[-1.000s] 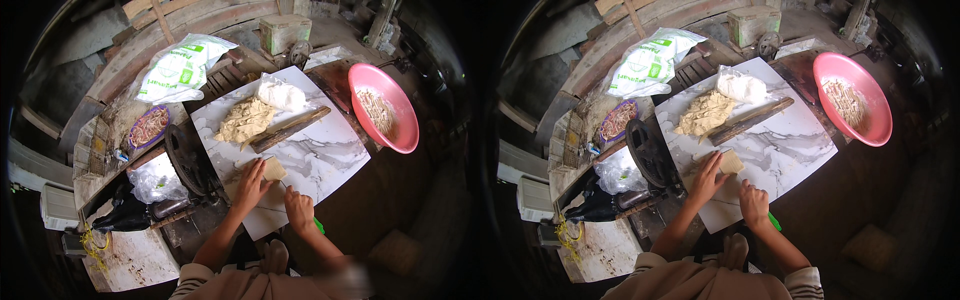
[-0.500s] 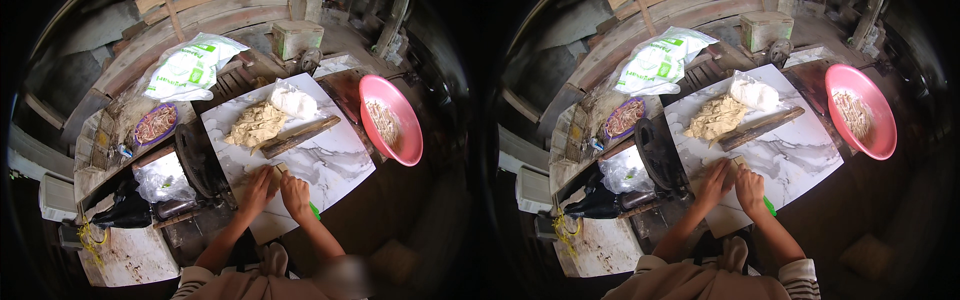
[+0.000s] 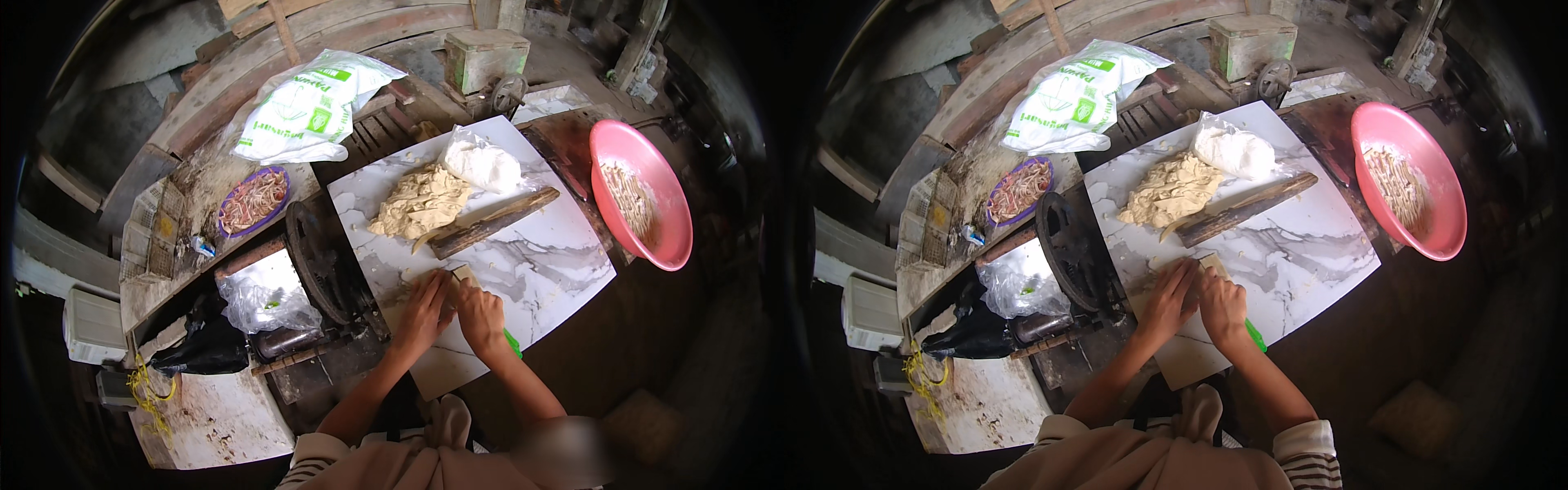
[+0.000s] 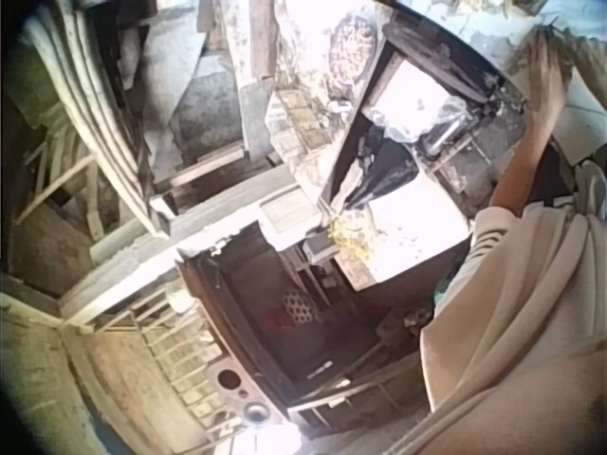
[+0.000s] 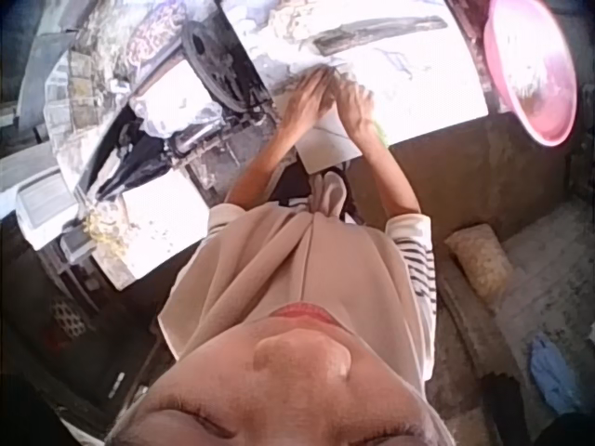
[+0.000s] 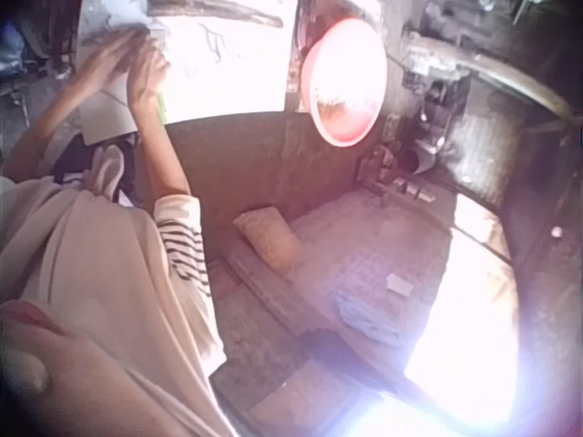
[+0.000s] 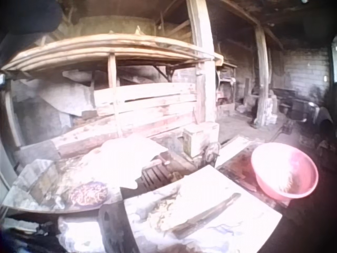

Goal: The person kneads dough on a white board, rolls it into a log, and cuts it into strips using a green knife. The strips are placed into a pink basin. The person repeats this process multiple times, occasionally adding flour to the dough.

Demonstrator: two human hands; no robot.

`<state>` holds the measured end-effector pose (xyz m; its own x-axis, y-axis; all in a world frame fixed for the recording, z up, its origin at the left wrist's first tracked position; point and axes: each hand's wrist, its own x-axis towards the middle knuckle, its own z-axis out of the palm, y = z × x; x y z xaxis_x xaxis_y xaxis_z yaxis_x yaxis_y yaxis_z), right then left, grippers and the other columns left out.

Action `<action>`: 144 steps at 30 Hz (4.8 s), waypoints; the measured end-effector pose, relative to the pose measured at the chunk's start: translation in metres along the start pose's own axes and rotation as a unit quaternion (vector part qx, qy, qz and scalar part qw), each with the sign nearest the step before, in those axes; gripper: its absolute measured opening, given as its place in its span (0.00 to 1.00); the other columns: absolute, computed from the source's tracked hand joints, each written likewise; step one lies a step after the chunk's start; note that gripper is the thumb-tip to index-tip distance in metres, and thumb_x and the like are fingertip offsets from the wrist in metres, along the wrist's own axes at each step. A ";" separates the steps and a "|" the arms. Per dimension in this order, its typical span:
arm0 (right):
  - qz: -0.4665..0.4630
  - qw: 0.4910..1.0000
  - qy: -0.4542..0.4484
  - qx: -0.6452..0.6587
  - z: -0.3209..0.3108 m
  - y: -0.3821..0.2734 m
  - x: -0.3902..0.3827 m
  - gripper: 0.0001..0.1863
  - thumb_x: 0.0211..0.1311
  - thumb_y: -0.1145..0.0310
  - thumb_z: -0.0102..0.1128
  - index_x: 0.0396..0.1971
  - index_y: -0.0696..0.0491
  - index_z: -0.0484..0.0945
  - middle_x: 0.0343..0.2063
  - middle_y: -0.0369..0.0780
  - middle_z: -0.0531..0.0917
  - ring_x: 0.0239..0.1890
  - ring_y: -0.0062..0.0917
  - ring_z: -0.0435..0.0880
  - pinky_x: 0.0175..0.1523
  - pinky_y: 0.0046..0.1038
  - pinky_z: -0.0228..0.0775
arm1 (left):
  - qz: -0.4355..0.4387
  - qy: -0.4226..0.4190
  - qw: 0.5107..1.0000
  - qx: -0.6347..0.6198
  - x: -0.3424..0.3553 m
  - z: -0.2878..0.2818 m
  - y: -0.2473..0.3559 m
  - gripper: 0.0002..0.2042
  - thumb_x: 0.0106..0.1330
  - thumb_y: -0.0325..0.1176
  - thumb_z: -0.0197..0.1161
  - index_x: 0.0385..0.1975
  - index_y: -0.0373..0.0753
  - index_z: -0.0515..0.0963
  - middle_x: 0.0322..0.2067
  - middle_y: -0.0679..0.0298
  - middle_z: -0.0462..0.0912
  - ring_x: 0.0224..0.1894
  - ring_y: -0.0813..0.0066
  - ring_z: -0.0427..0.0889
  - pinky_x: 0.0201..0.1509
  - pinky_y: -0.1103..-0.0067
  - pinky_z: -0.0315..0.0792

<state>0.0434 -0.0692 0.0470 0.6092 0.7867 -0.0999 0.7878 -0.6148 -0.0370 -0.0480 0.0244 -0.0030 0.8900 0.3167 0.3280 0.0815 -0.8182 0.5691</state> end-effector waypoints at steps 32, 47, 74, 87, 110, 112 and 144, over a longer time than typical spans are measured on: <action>0.024 1.000 -0.002 -0.007 0.004 0.024 -0.074 0.07 0.53 0.74 0.53 0.33 0.55 0.68 0.22 0.40 0.80 0.23 0.33 0.83 0.28 0.31 0.74 | 0.002 -0.003 1.000 0.019 0.000 0.003 0.000 0.32 0.59 0.36 0.61 0.61 0.30 0.58 0.62 0.52 0.59 0.65 0.57 0.59 0.66 0.61 0.56; -0.028 0.992 0.105 0.057 0.005 0.007 -0.004 0.09 0.54 0.72 0.54 0.34 0.58 0.69 0.21 0.45 0.81 0.23 0.41 0.82 0.28 0.39 0.73 | 0.012 0.004 0.999 0.052 -0.005 -0.002 0.000 0.32 0.57 0.37 0.63 0.59 0.29 0.60 0.61 0.52 0.60 0.65 0.59 0.60 0.65 0.61 0.57; 0.012 0.999 0.025 0.021 0.011 0.004 -0.032 0.07 0.59 0.70 0.51 0.35 0.55 0.68 0.22 0.41 0.81 0.24 0.33 0.83 0.30 0.32 0.73 | 0.004 -0.011 1.000 0.018 -0.005 -0.003 0.001 0.34 0.54 0.31 0.65 0.61 0.30 0.59 0.62 0.51 0.59 0.64 0.56 0.60 0.65 0.61 0.56; 0.006 1.000 0.018 0.007 0.009 0.015 -0.064 0.06 0.56 0.73 0.50 0.34 0.56 0.68 0.22 0.41 0.80 0.23 0.34 0.83 0.29 0.33 0.73 | -0.002 0.002 1.000 0.028 -0.004 0.000 0.001 0.31 0.58 0.33 0.63 0.61 0.33 0.60 0.62 0.54 0.61 0.64 0.56 0.61 0.65 0.63 0.57; -0.030 0.995 0.089 0.017 0.007 -0.003 -0.003 0.10 0.53 0.74 0.55 0.36 0.58 0.71 0.21 0.43 0.81 0.26 0.37 0.83 0.29 0.37 0.74 | -0.017 -0.001 0.999 0.052 -0.016 -0.003 0.003 0.31 0.57 0.36 0.62 0.60 0.30 0.60 0.62 0.54 0.60 0.66 0.59 0.58 0.65 0.56 0.55; -0.029 0.995 0.089 0.019 0.009 -0.003 -0.002 0.11 0.52 0.74 0.56 0.36 0.57 0.70 0.21 0.43 0.81 0.26 0.38 0.83 0.29 0.37 0.75 | -0.014 -0.005 0.998 0.053 -0.016 -0.004 0.003 0.32 0.57 0.37 0.62 0.60 0.30 0.60 0.62 0.54 0.60 0.66 0.59 0.58 0.65 0.56 0.55; -0.002 1.000 0.006 0.016 0.013 0.013 -0.069 0.08 0.55 0.74 0.52 0.35 0.56 0.68 0.20 0.40 0.80 0.22 0.34 0.83 0.29 0.32 0.75 | -0.025 -0.001 0.999 0.047 -0.016 0.001 0.004 0.32 0.58 0.34 0.63 0.63 0.36 0.59 0.64 0.59 0.57 0.66 0.60 0.57 0.66 0.58 0.55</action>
<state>0.0108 -0.1322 0.0405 0.6069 0.7899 -0.0882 0.7873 -0.6126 -0.0691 -0.0618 0.0161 -0.0068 0.8846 0.3573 0.2998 0.1674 -0.8431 0.5110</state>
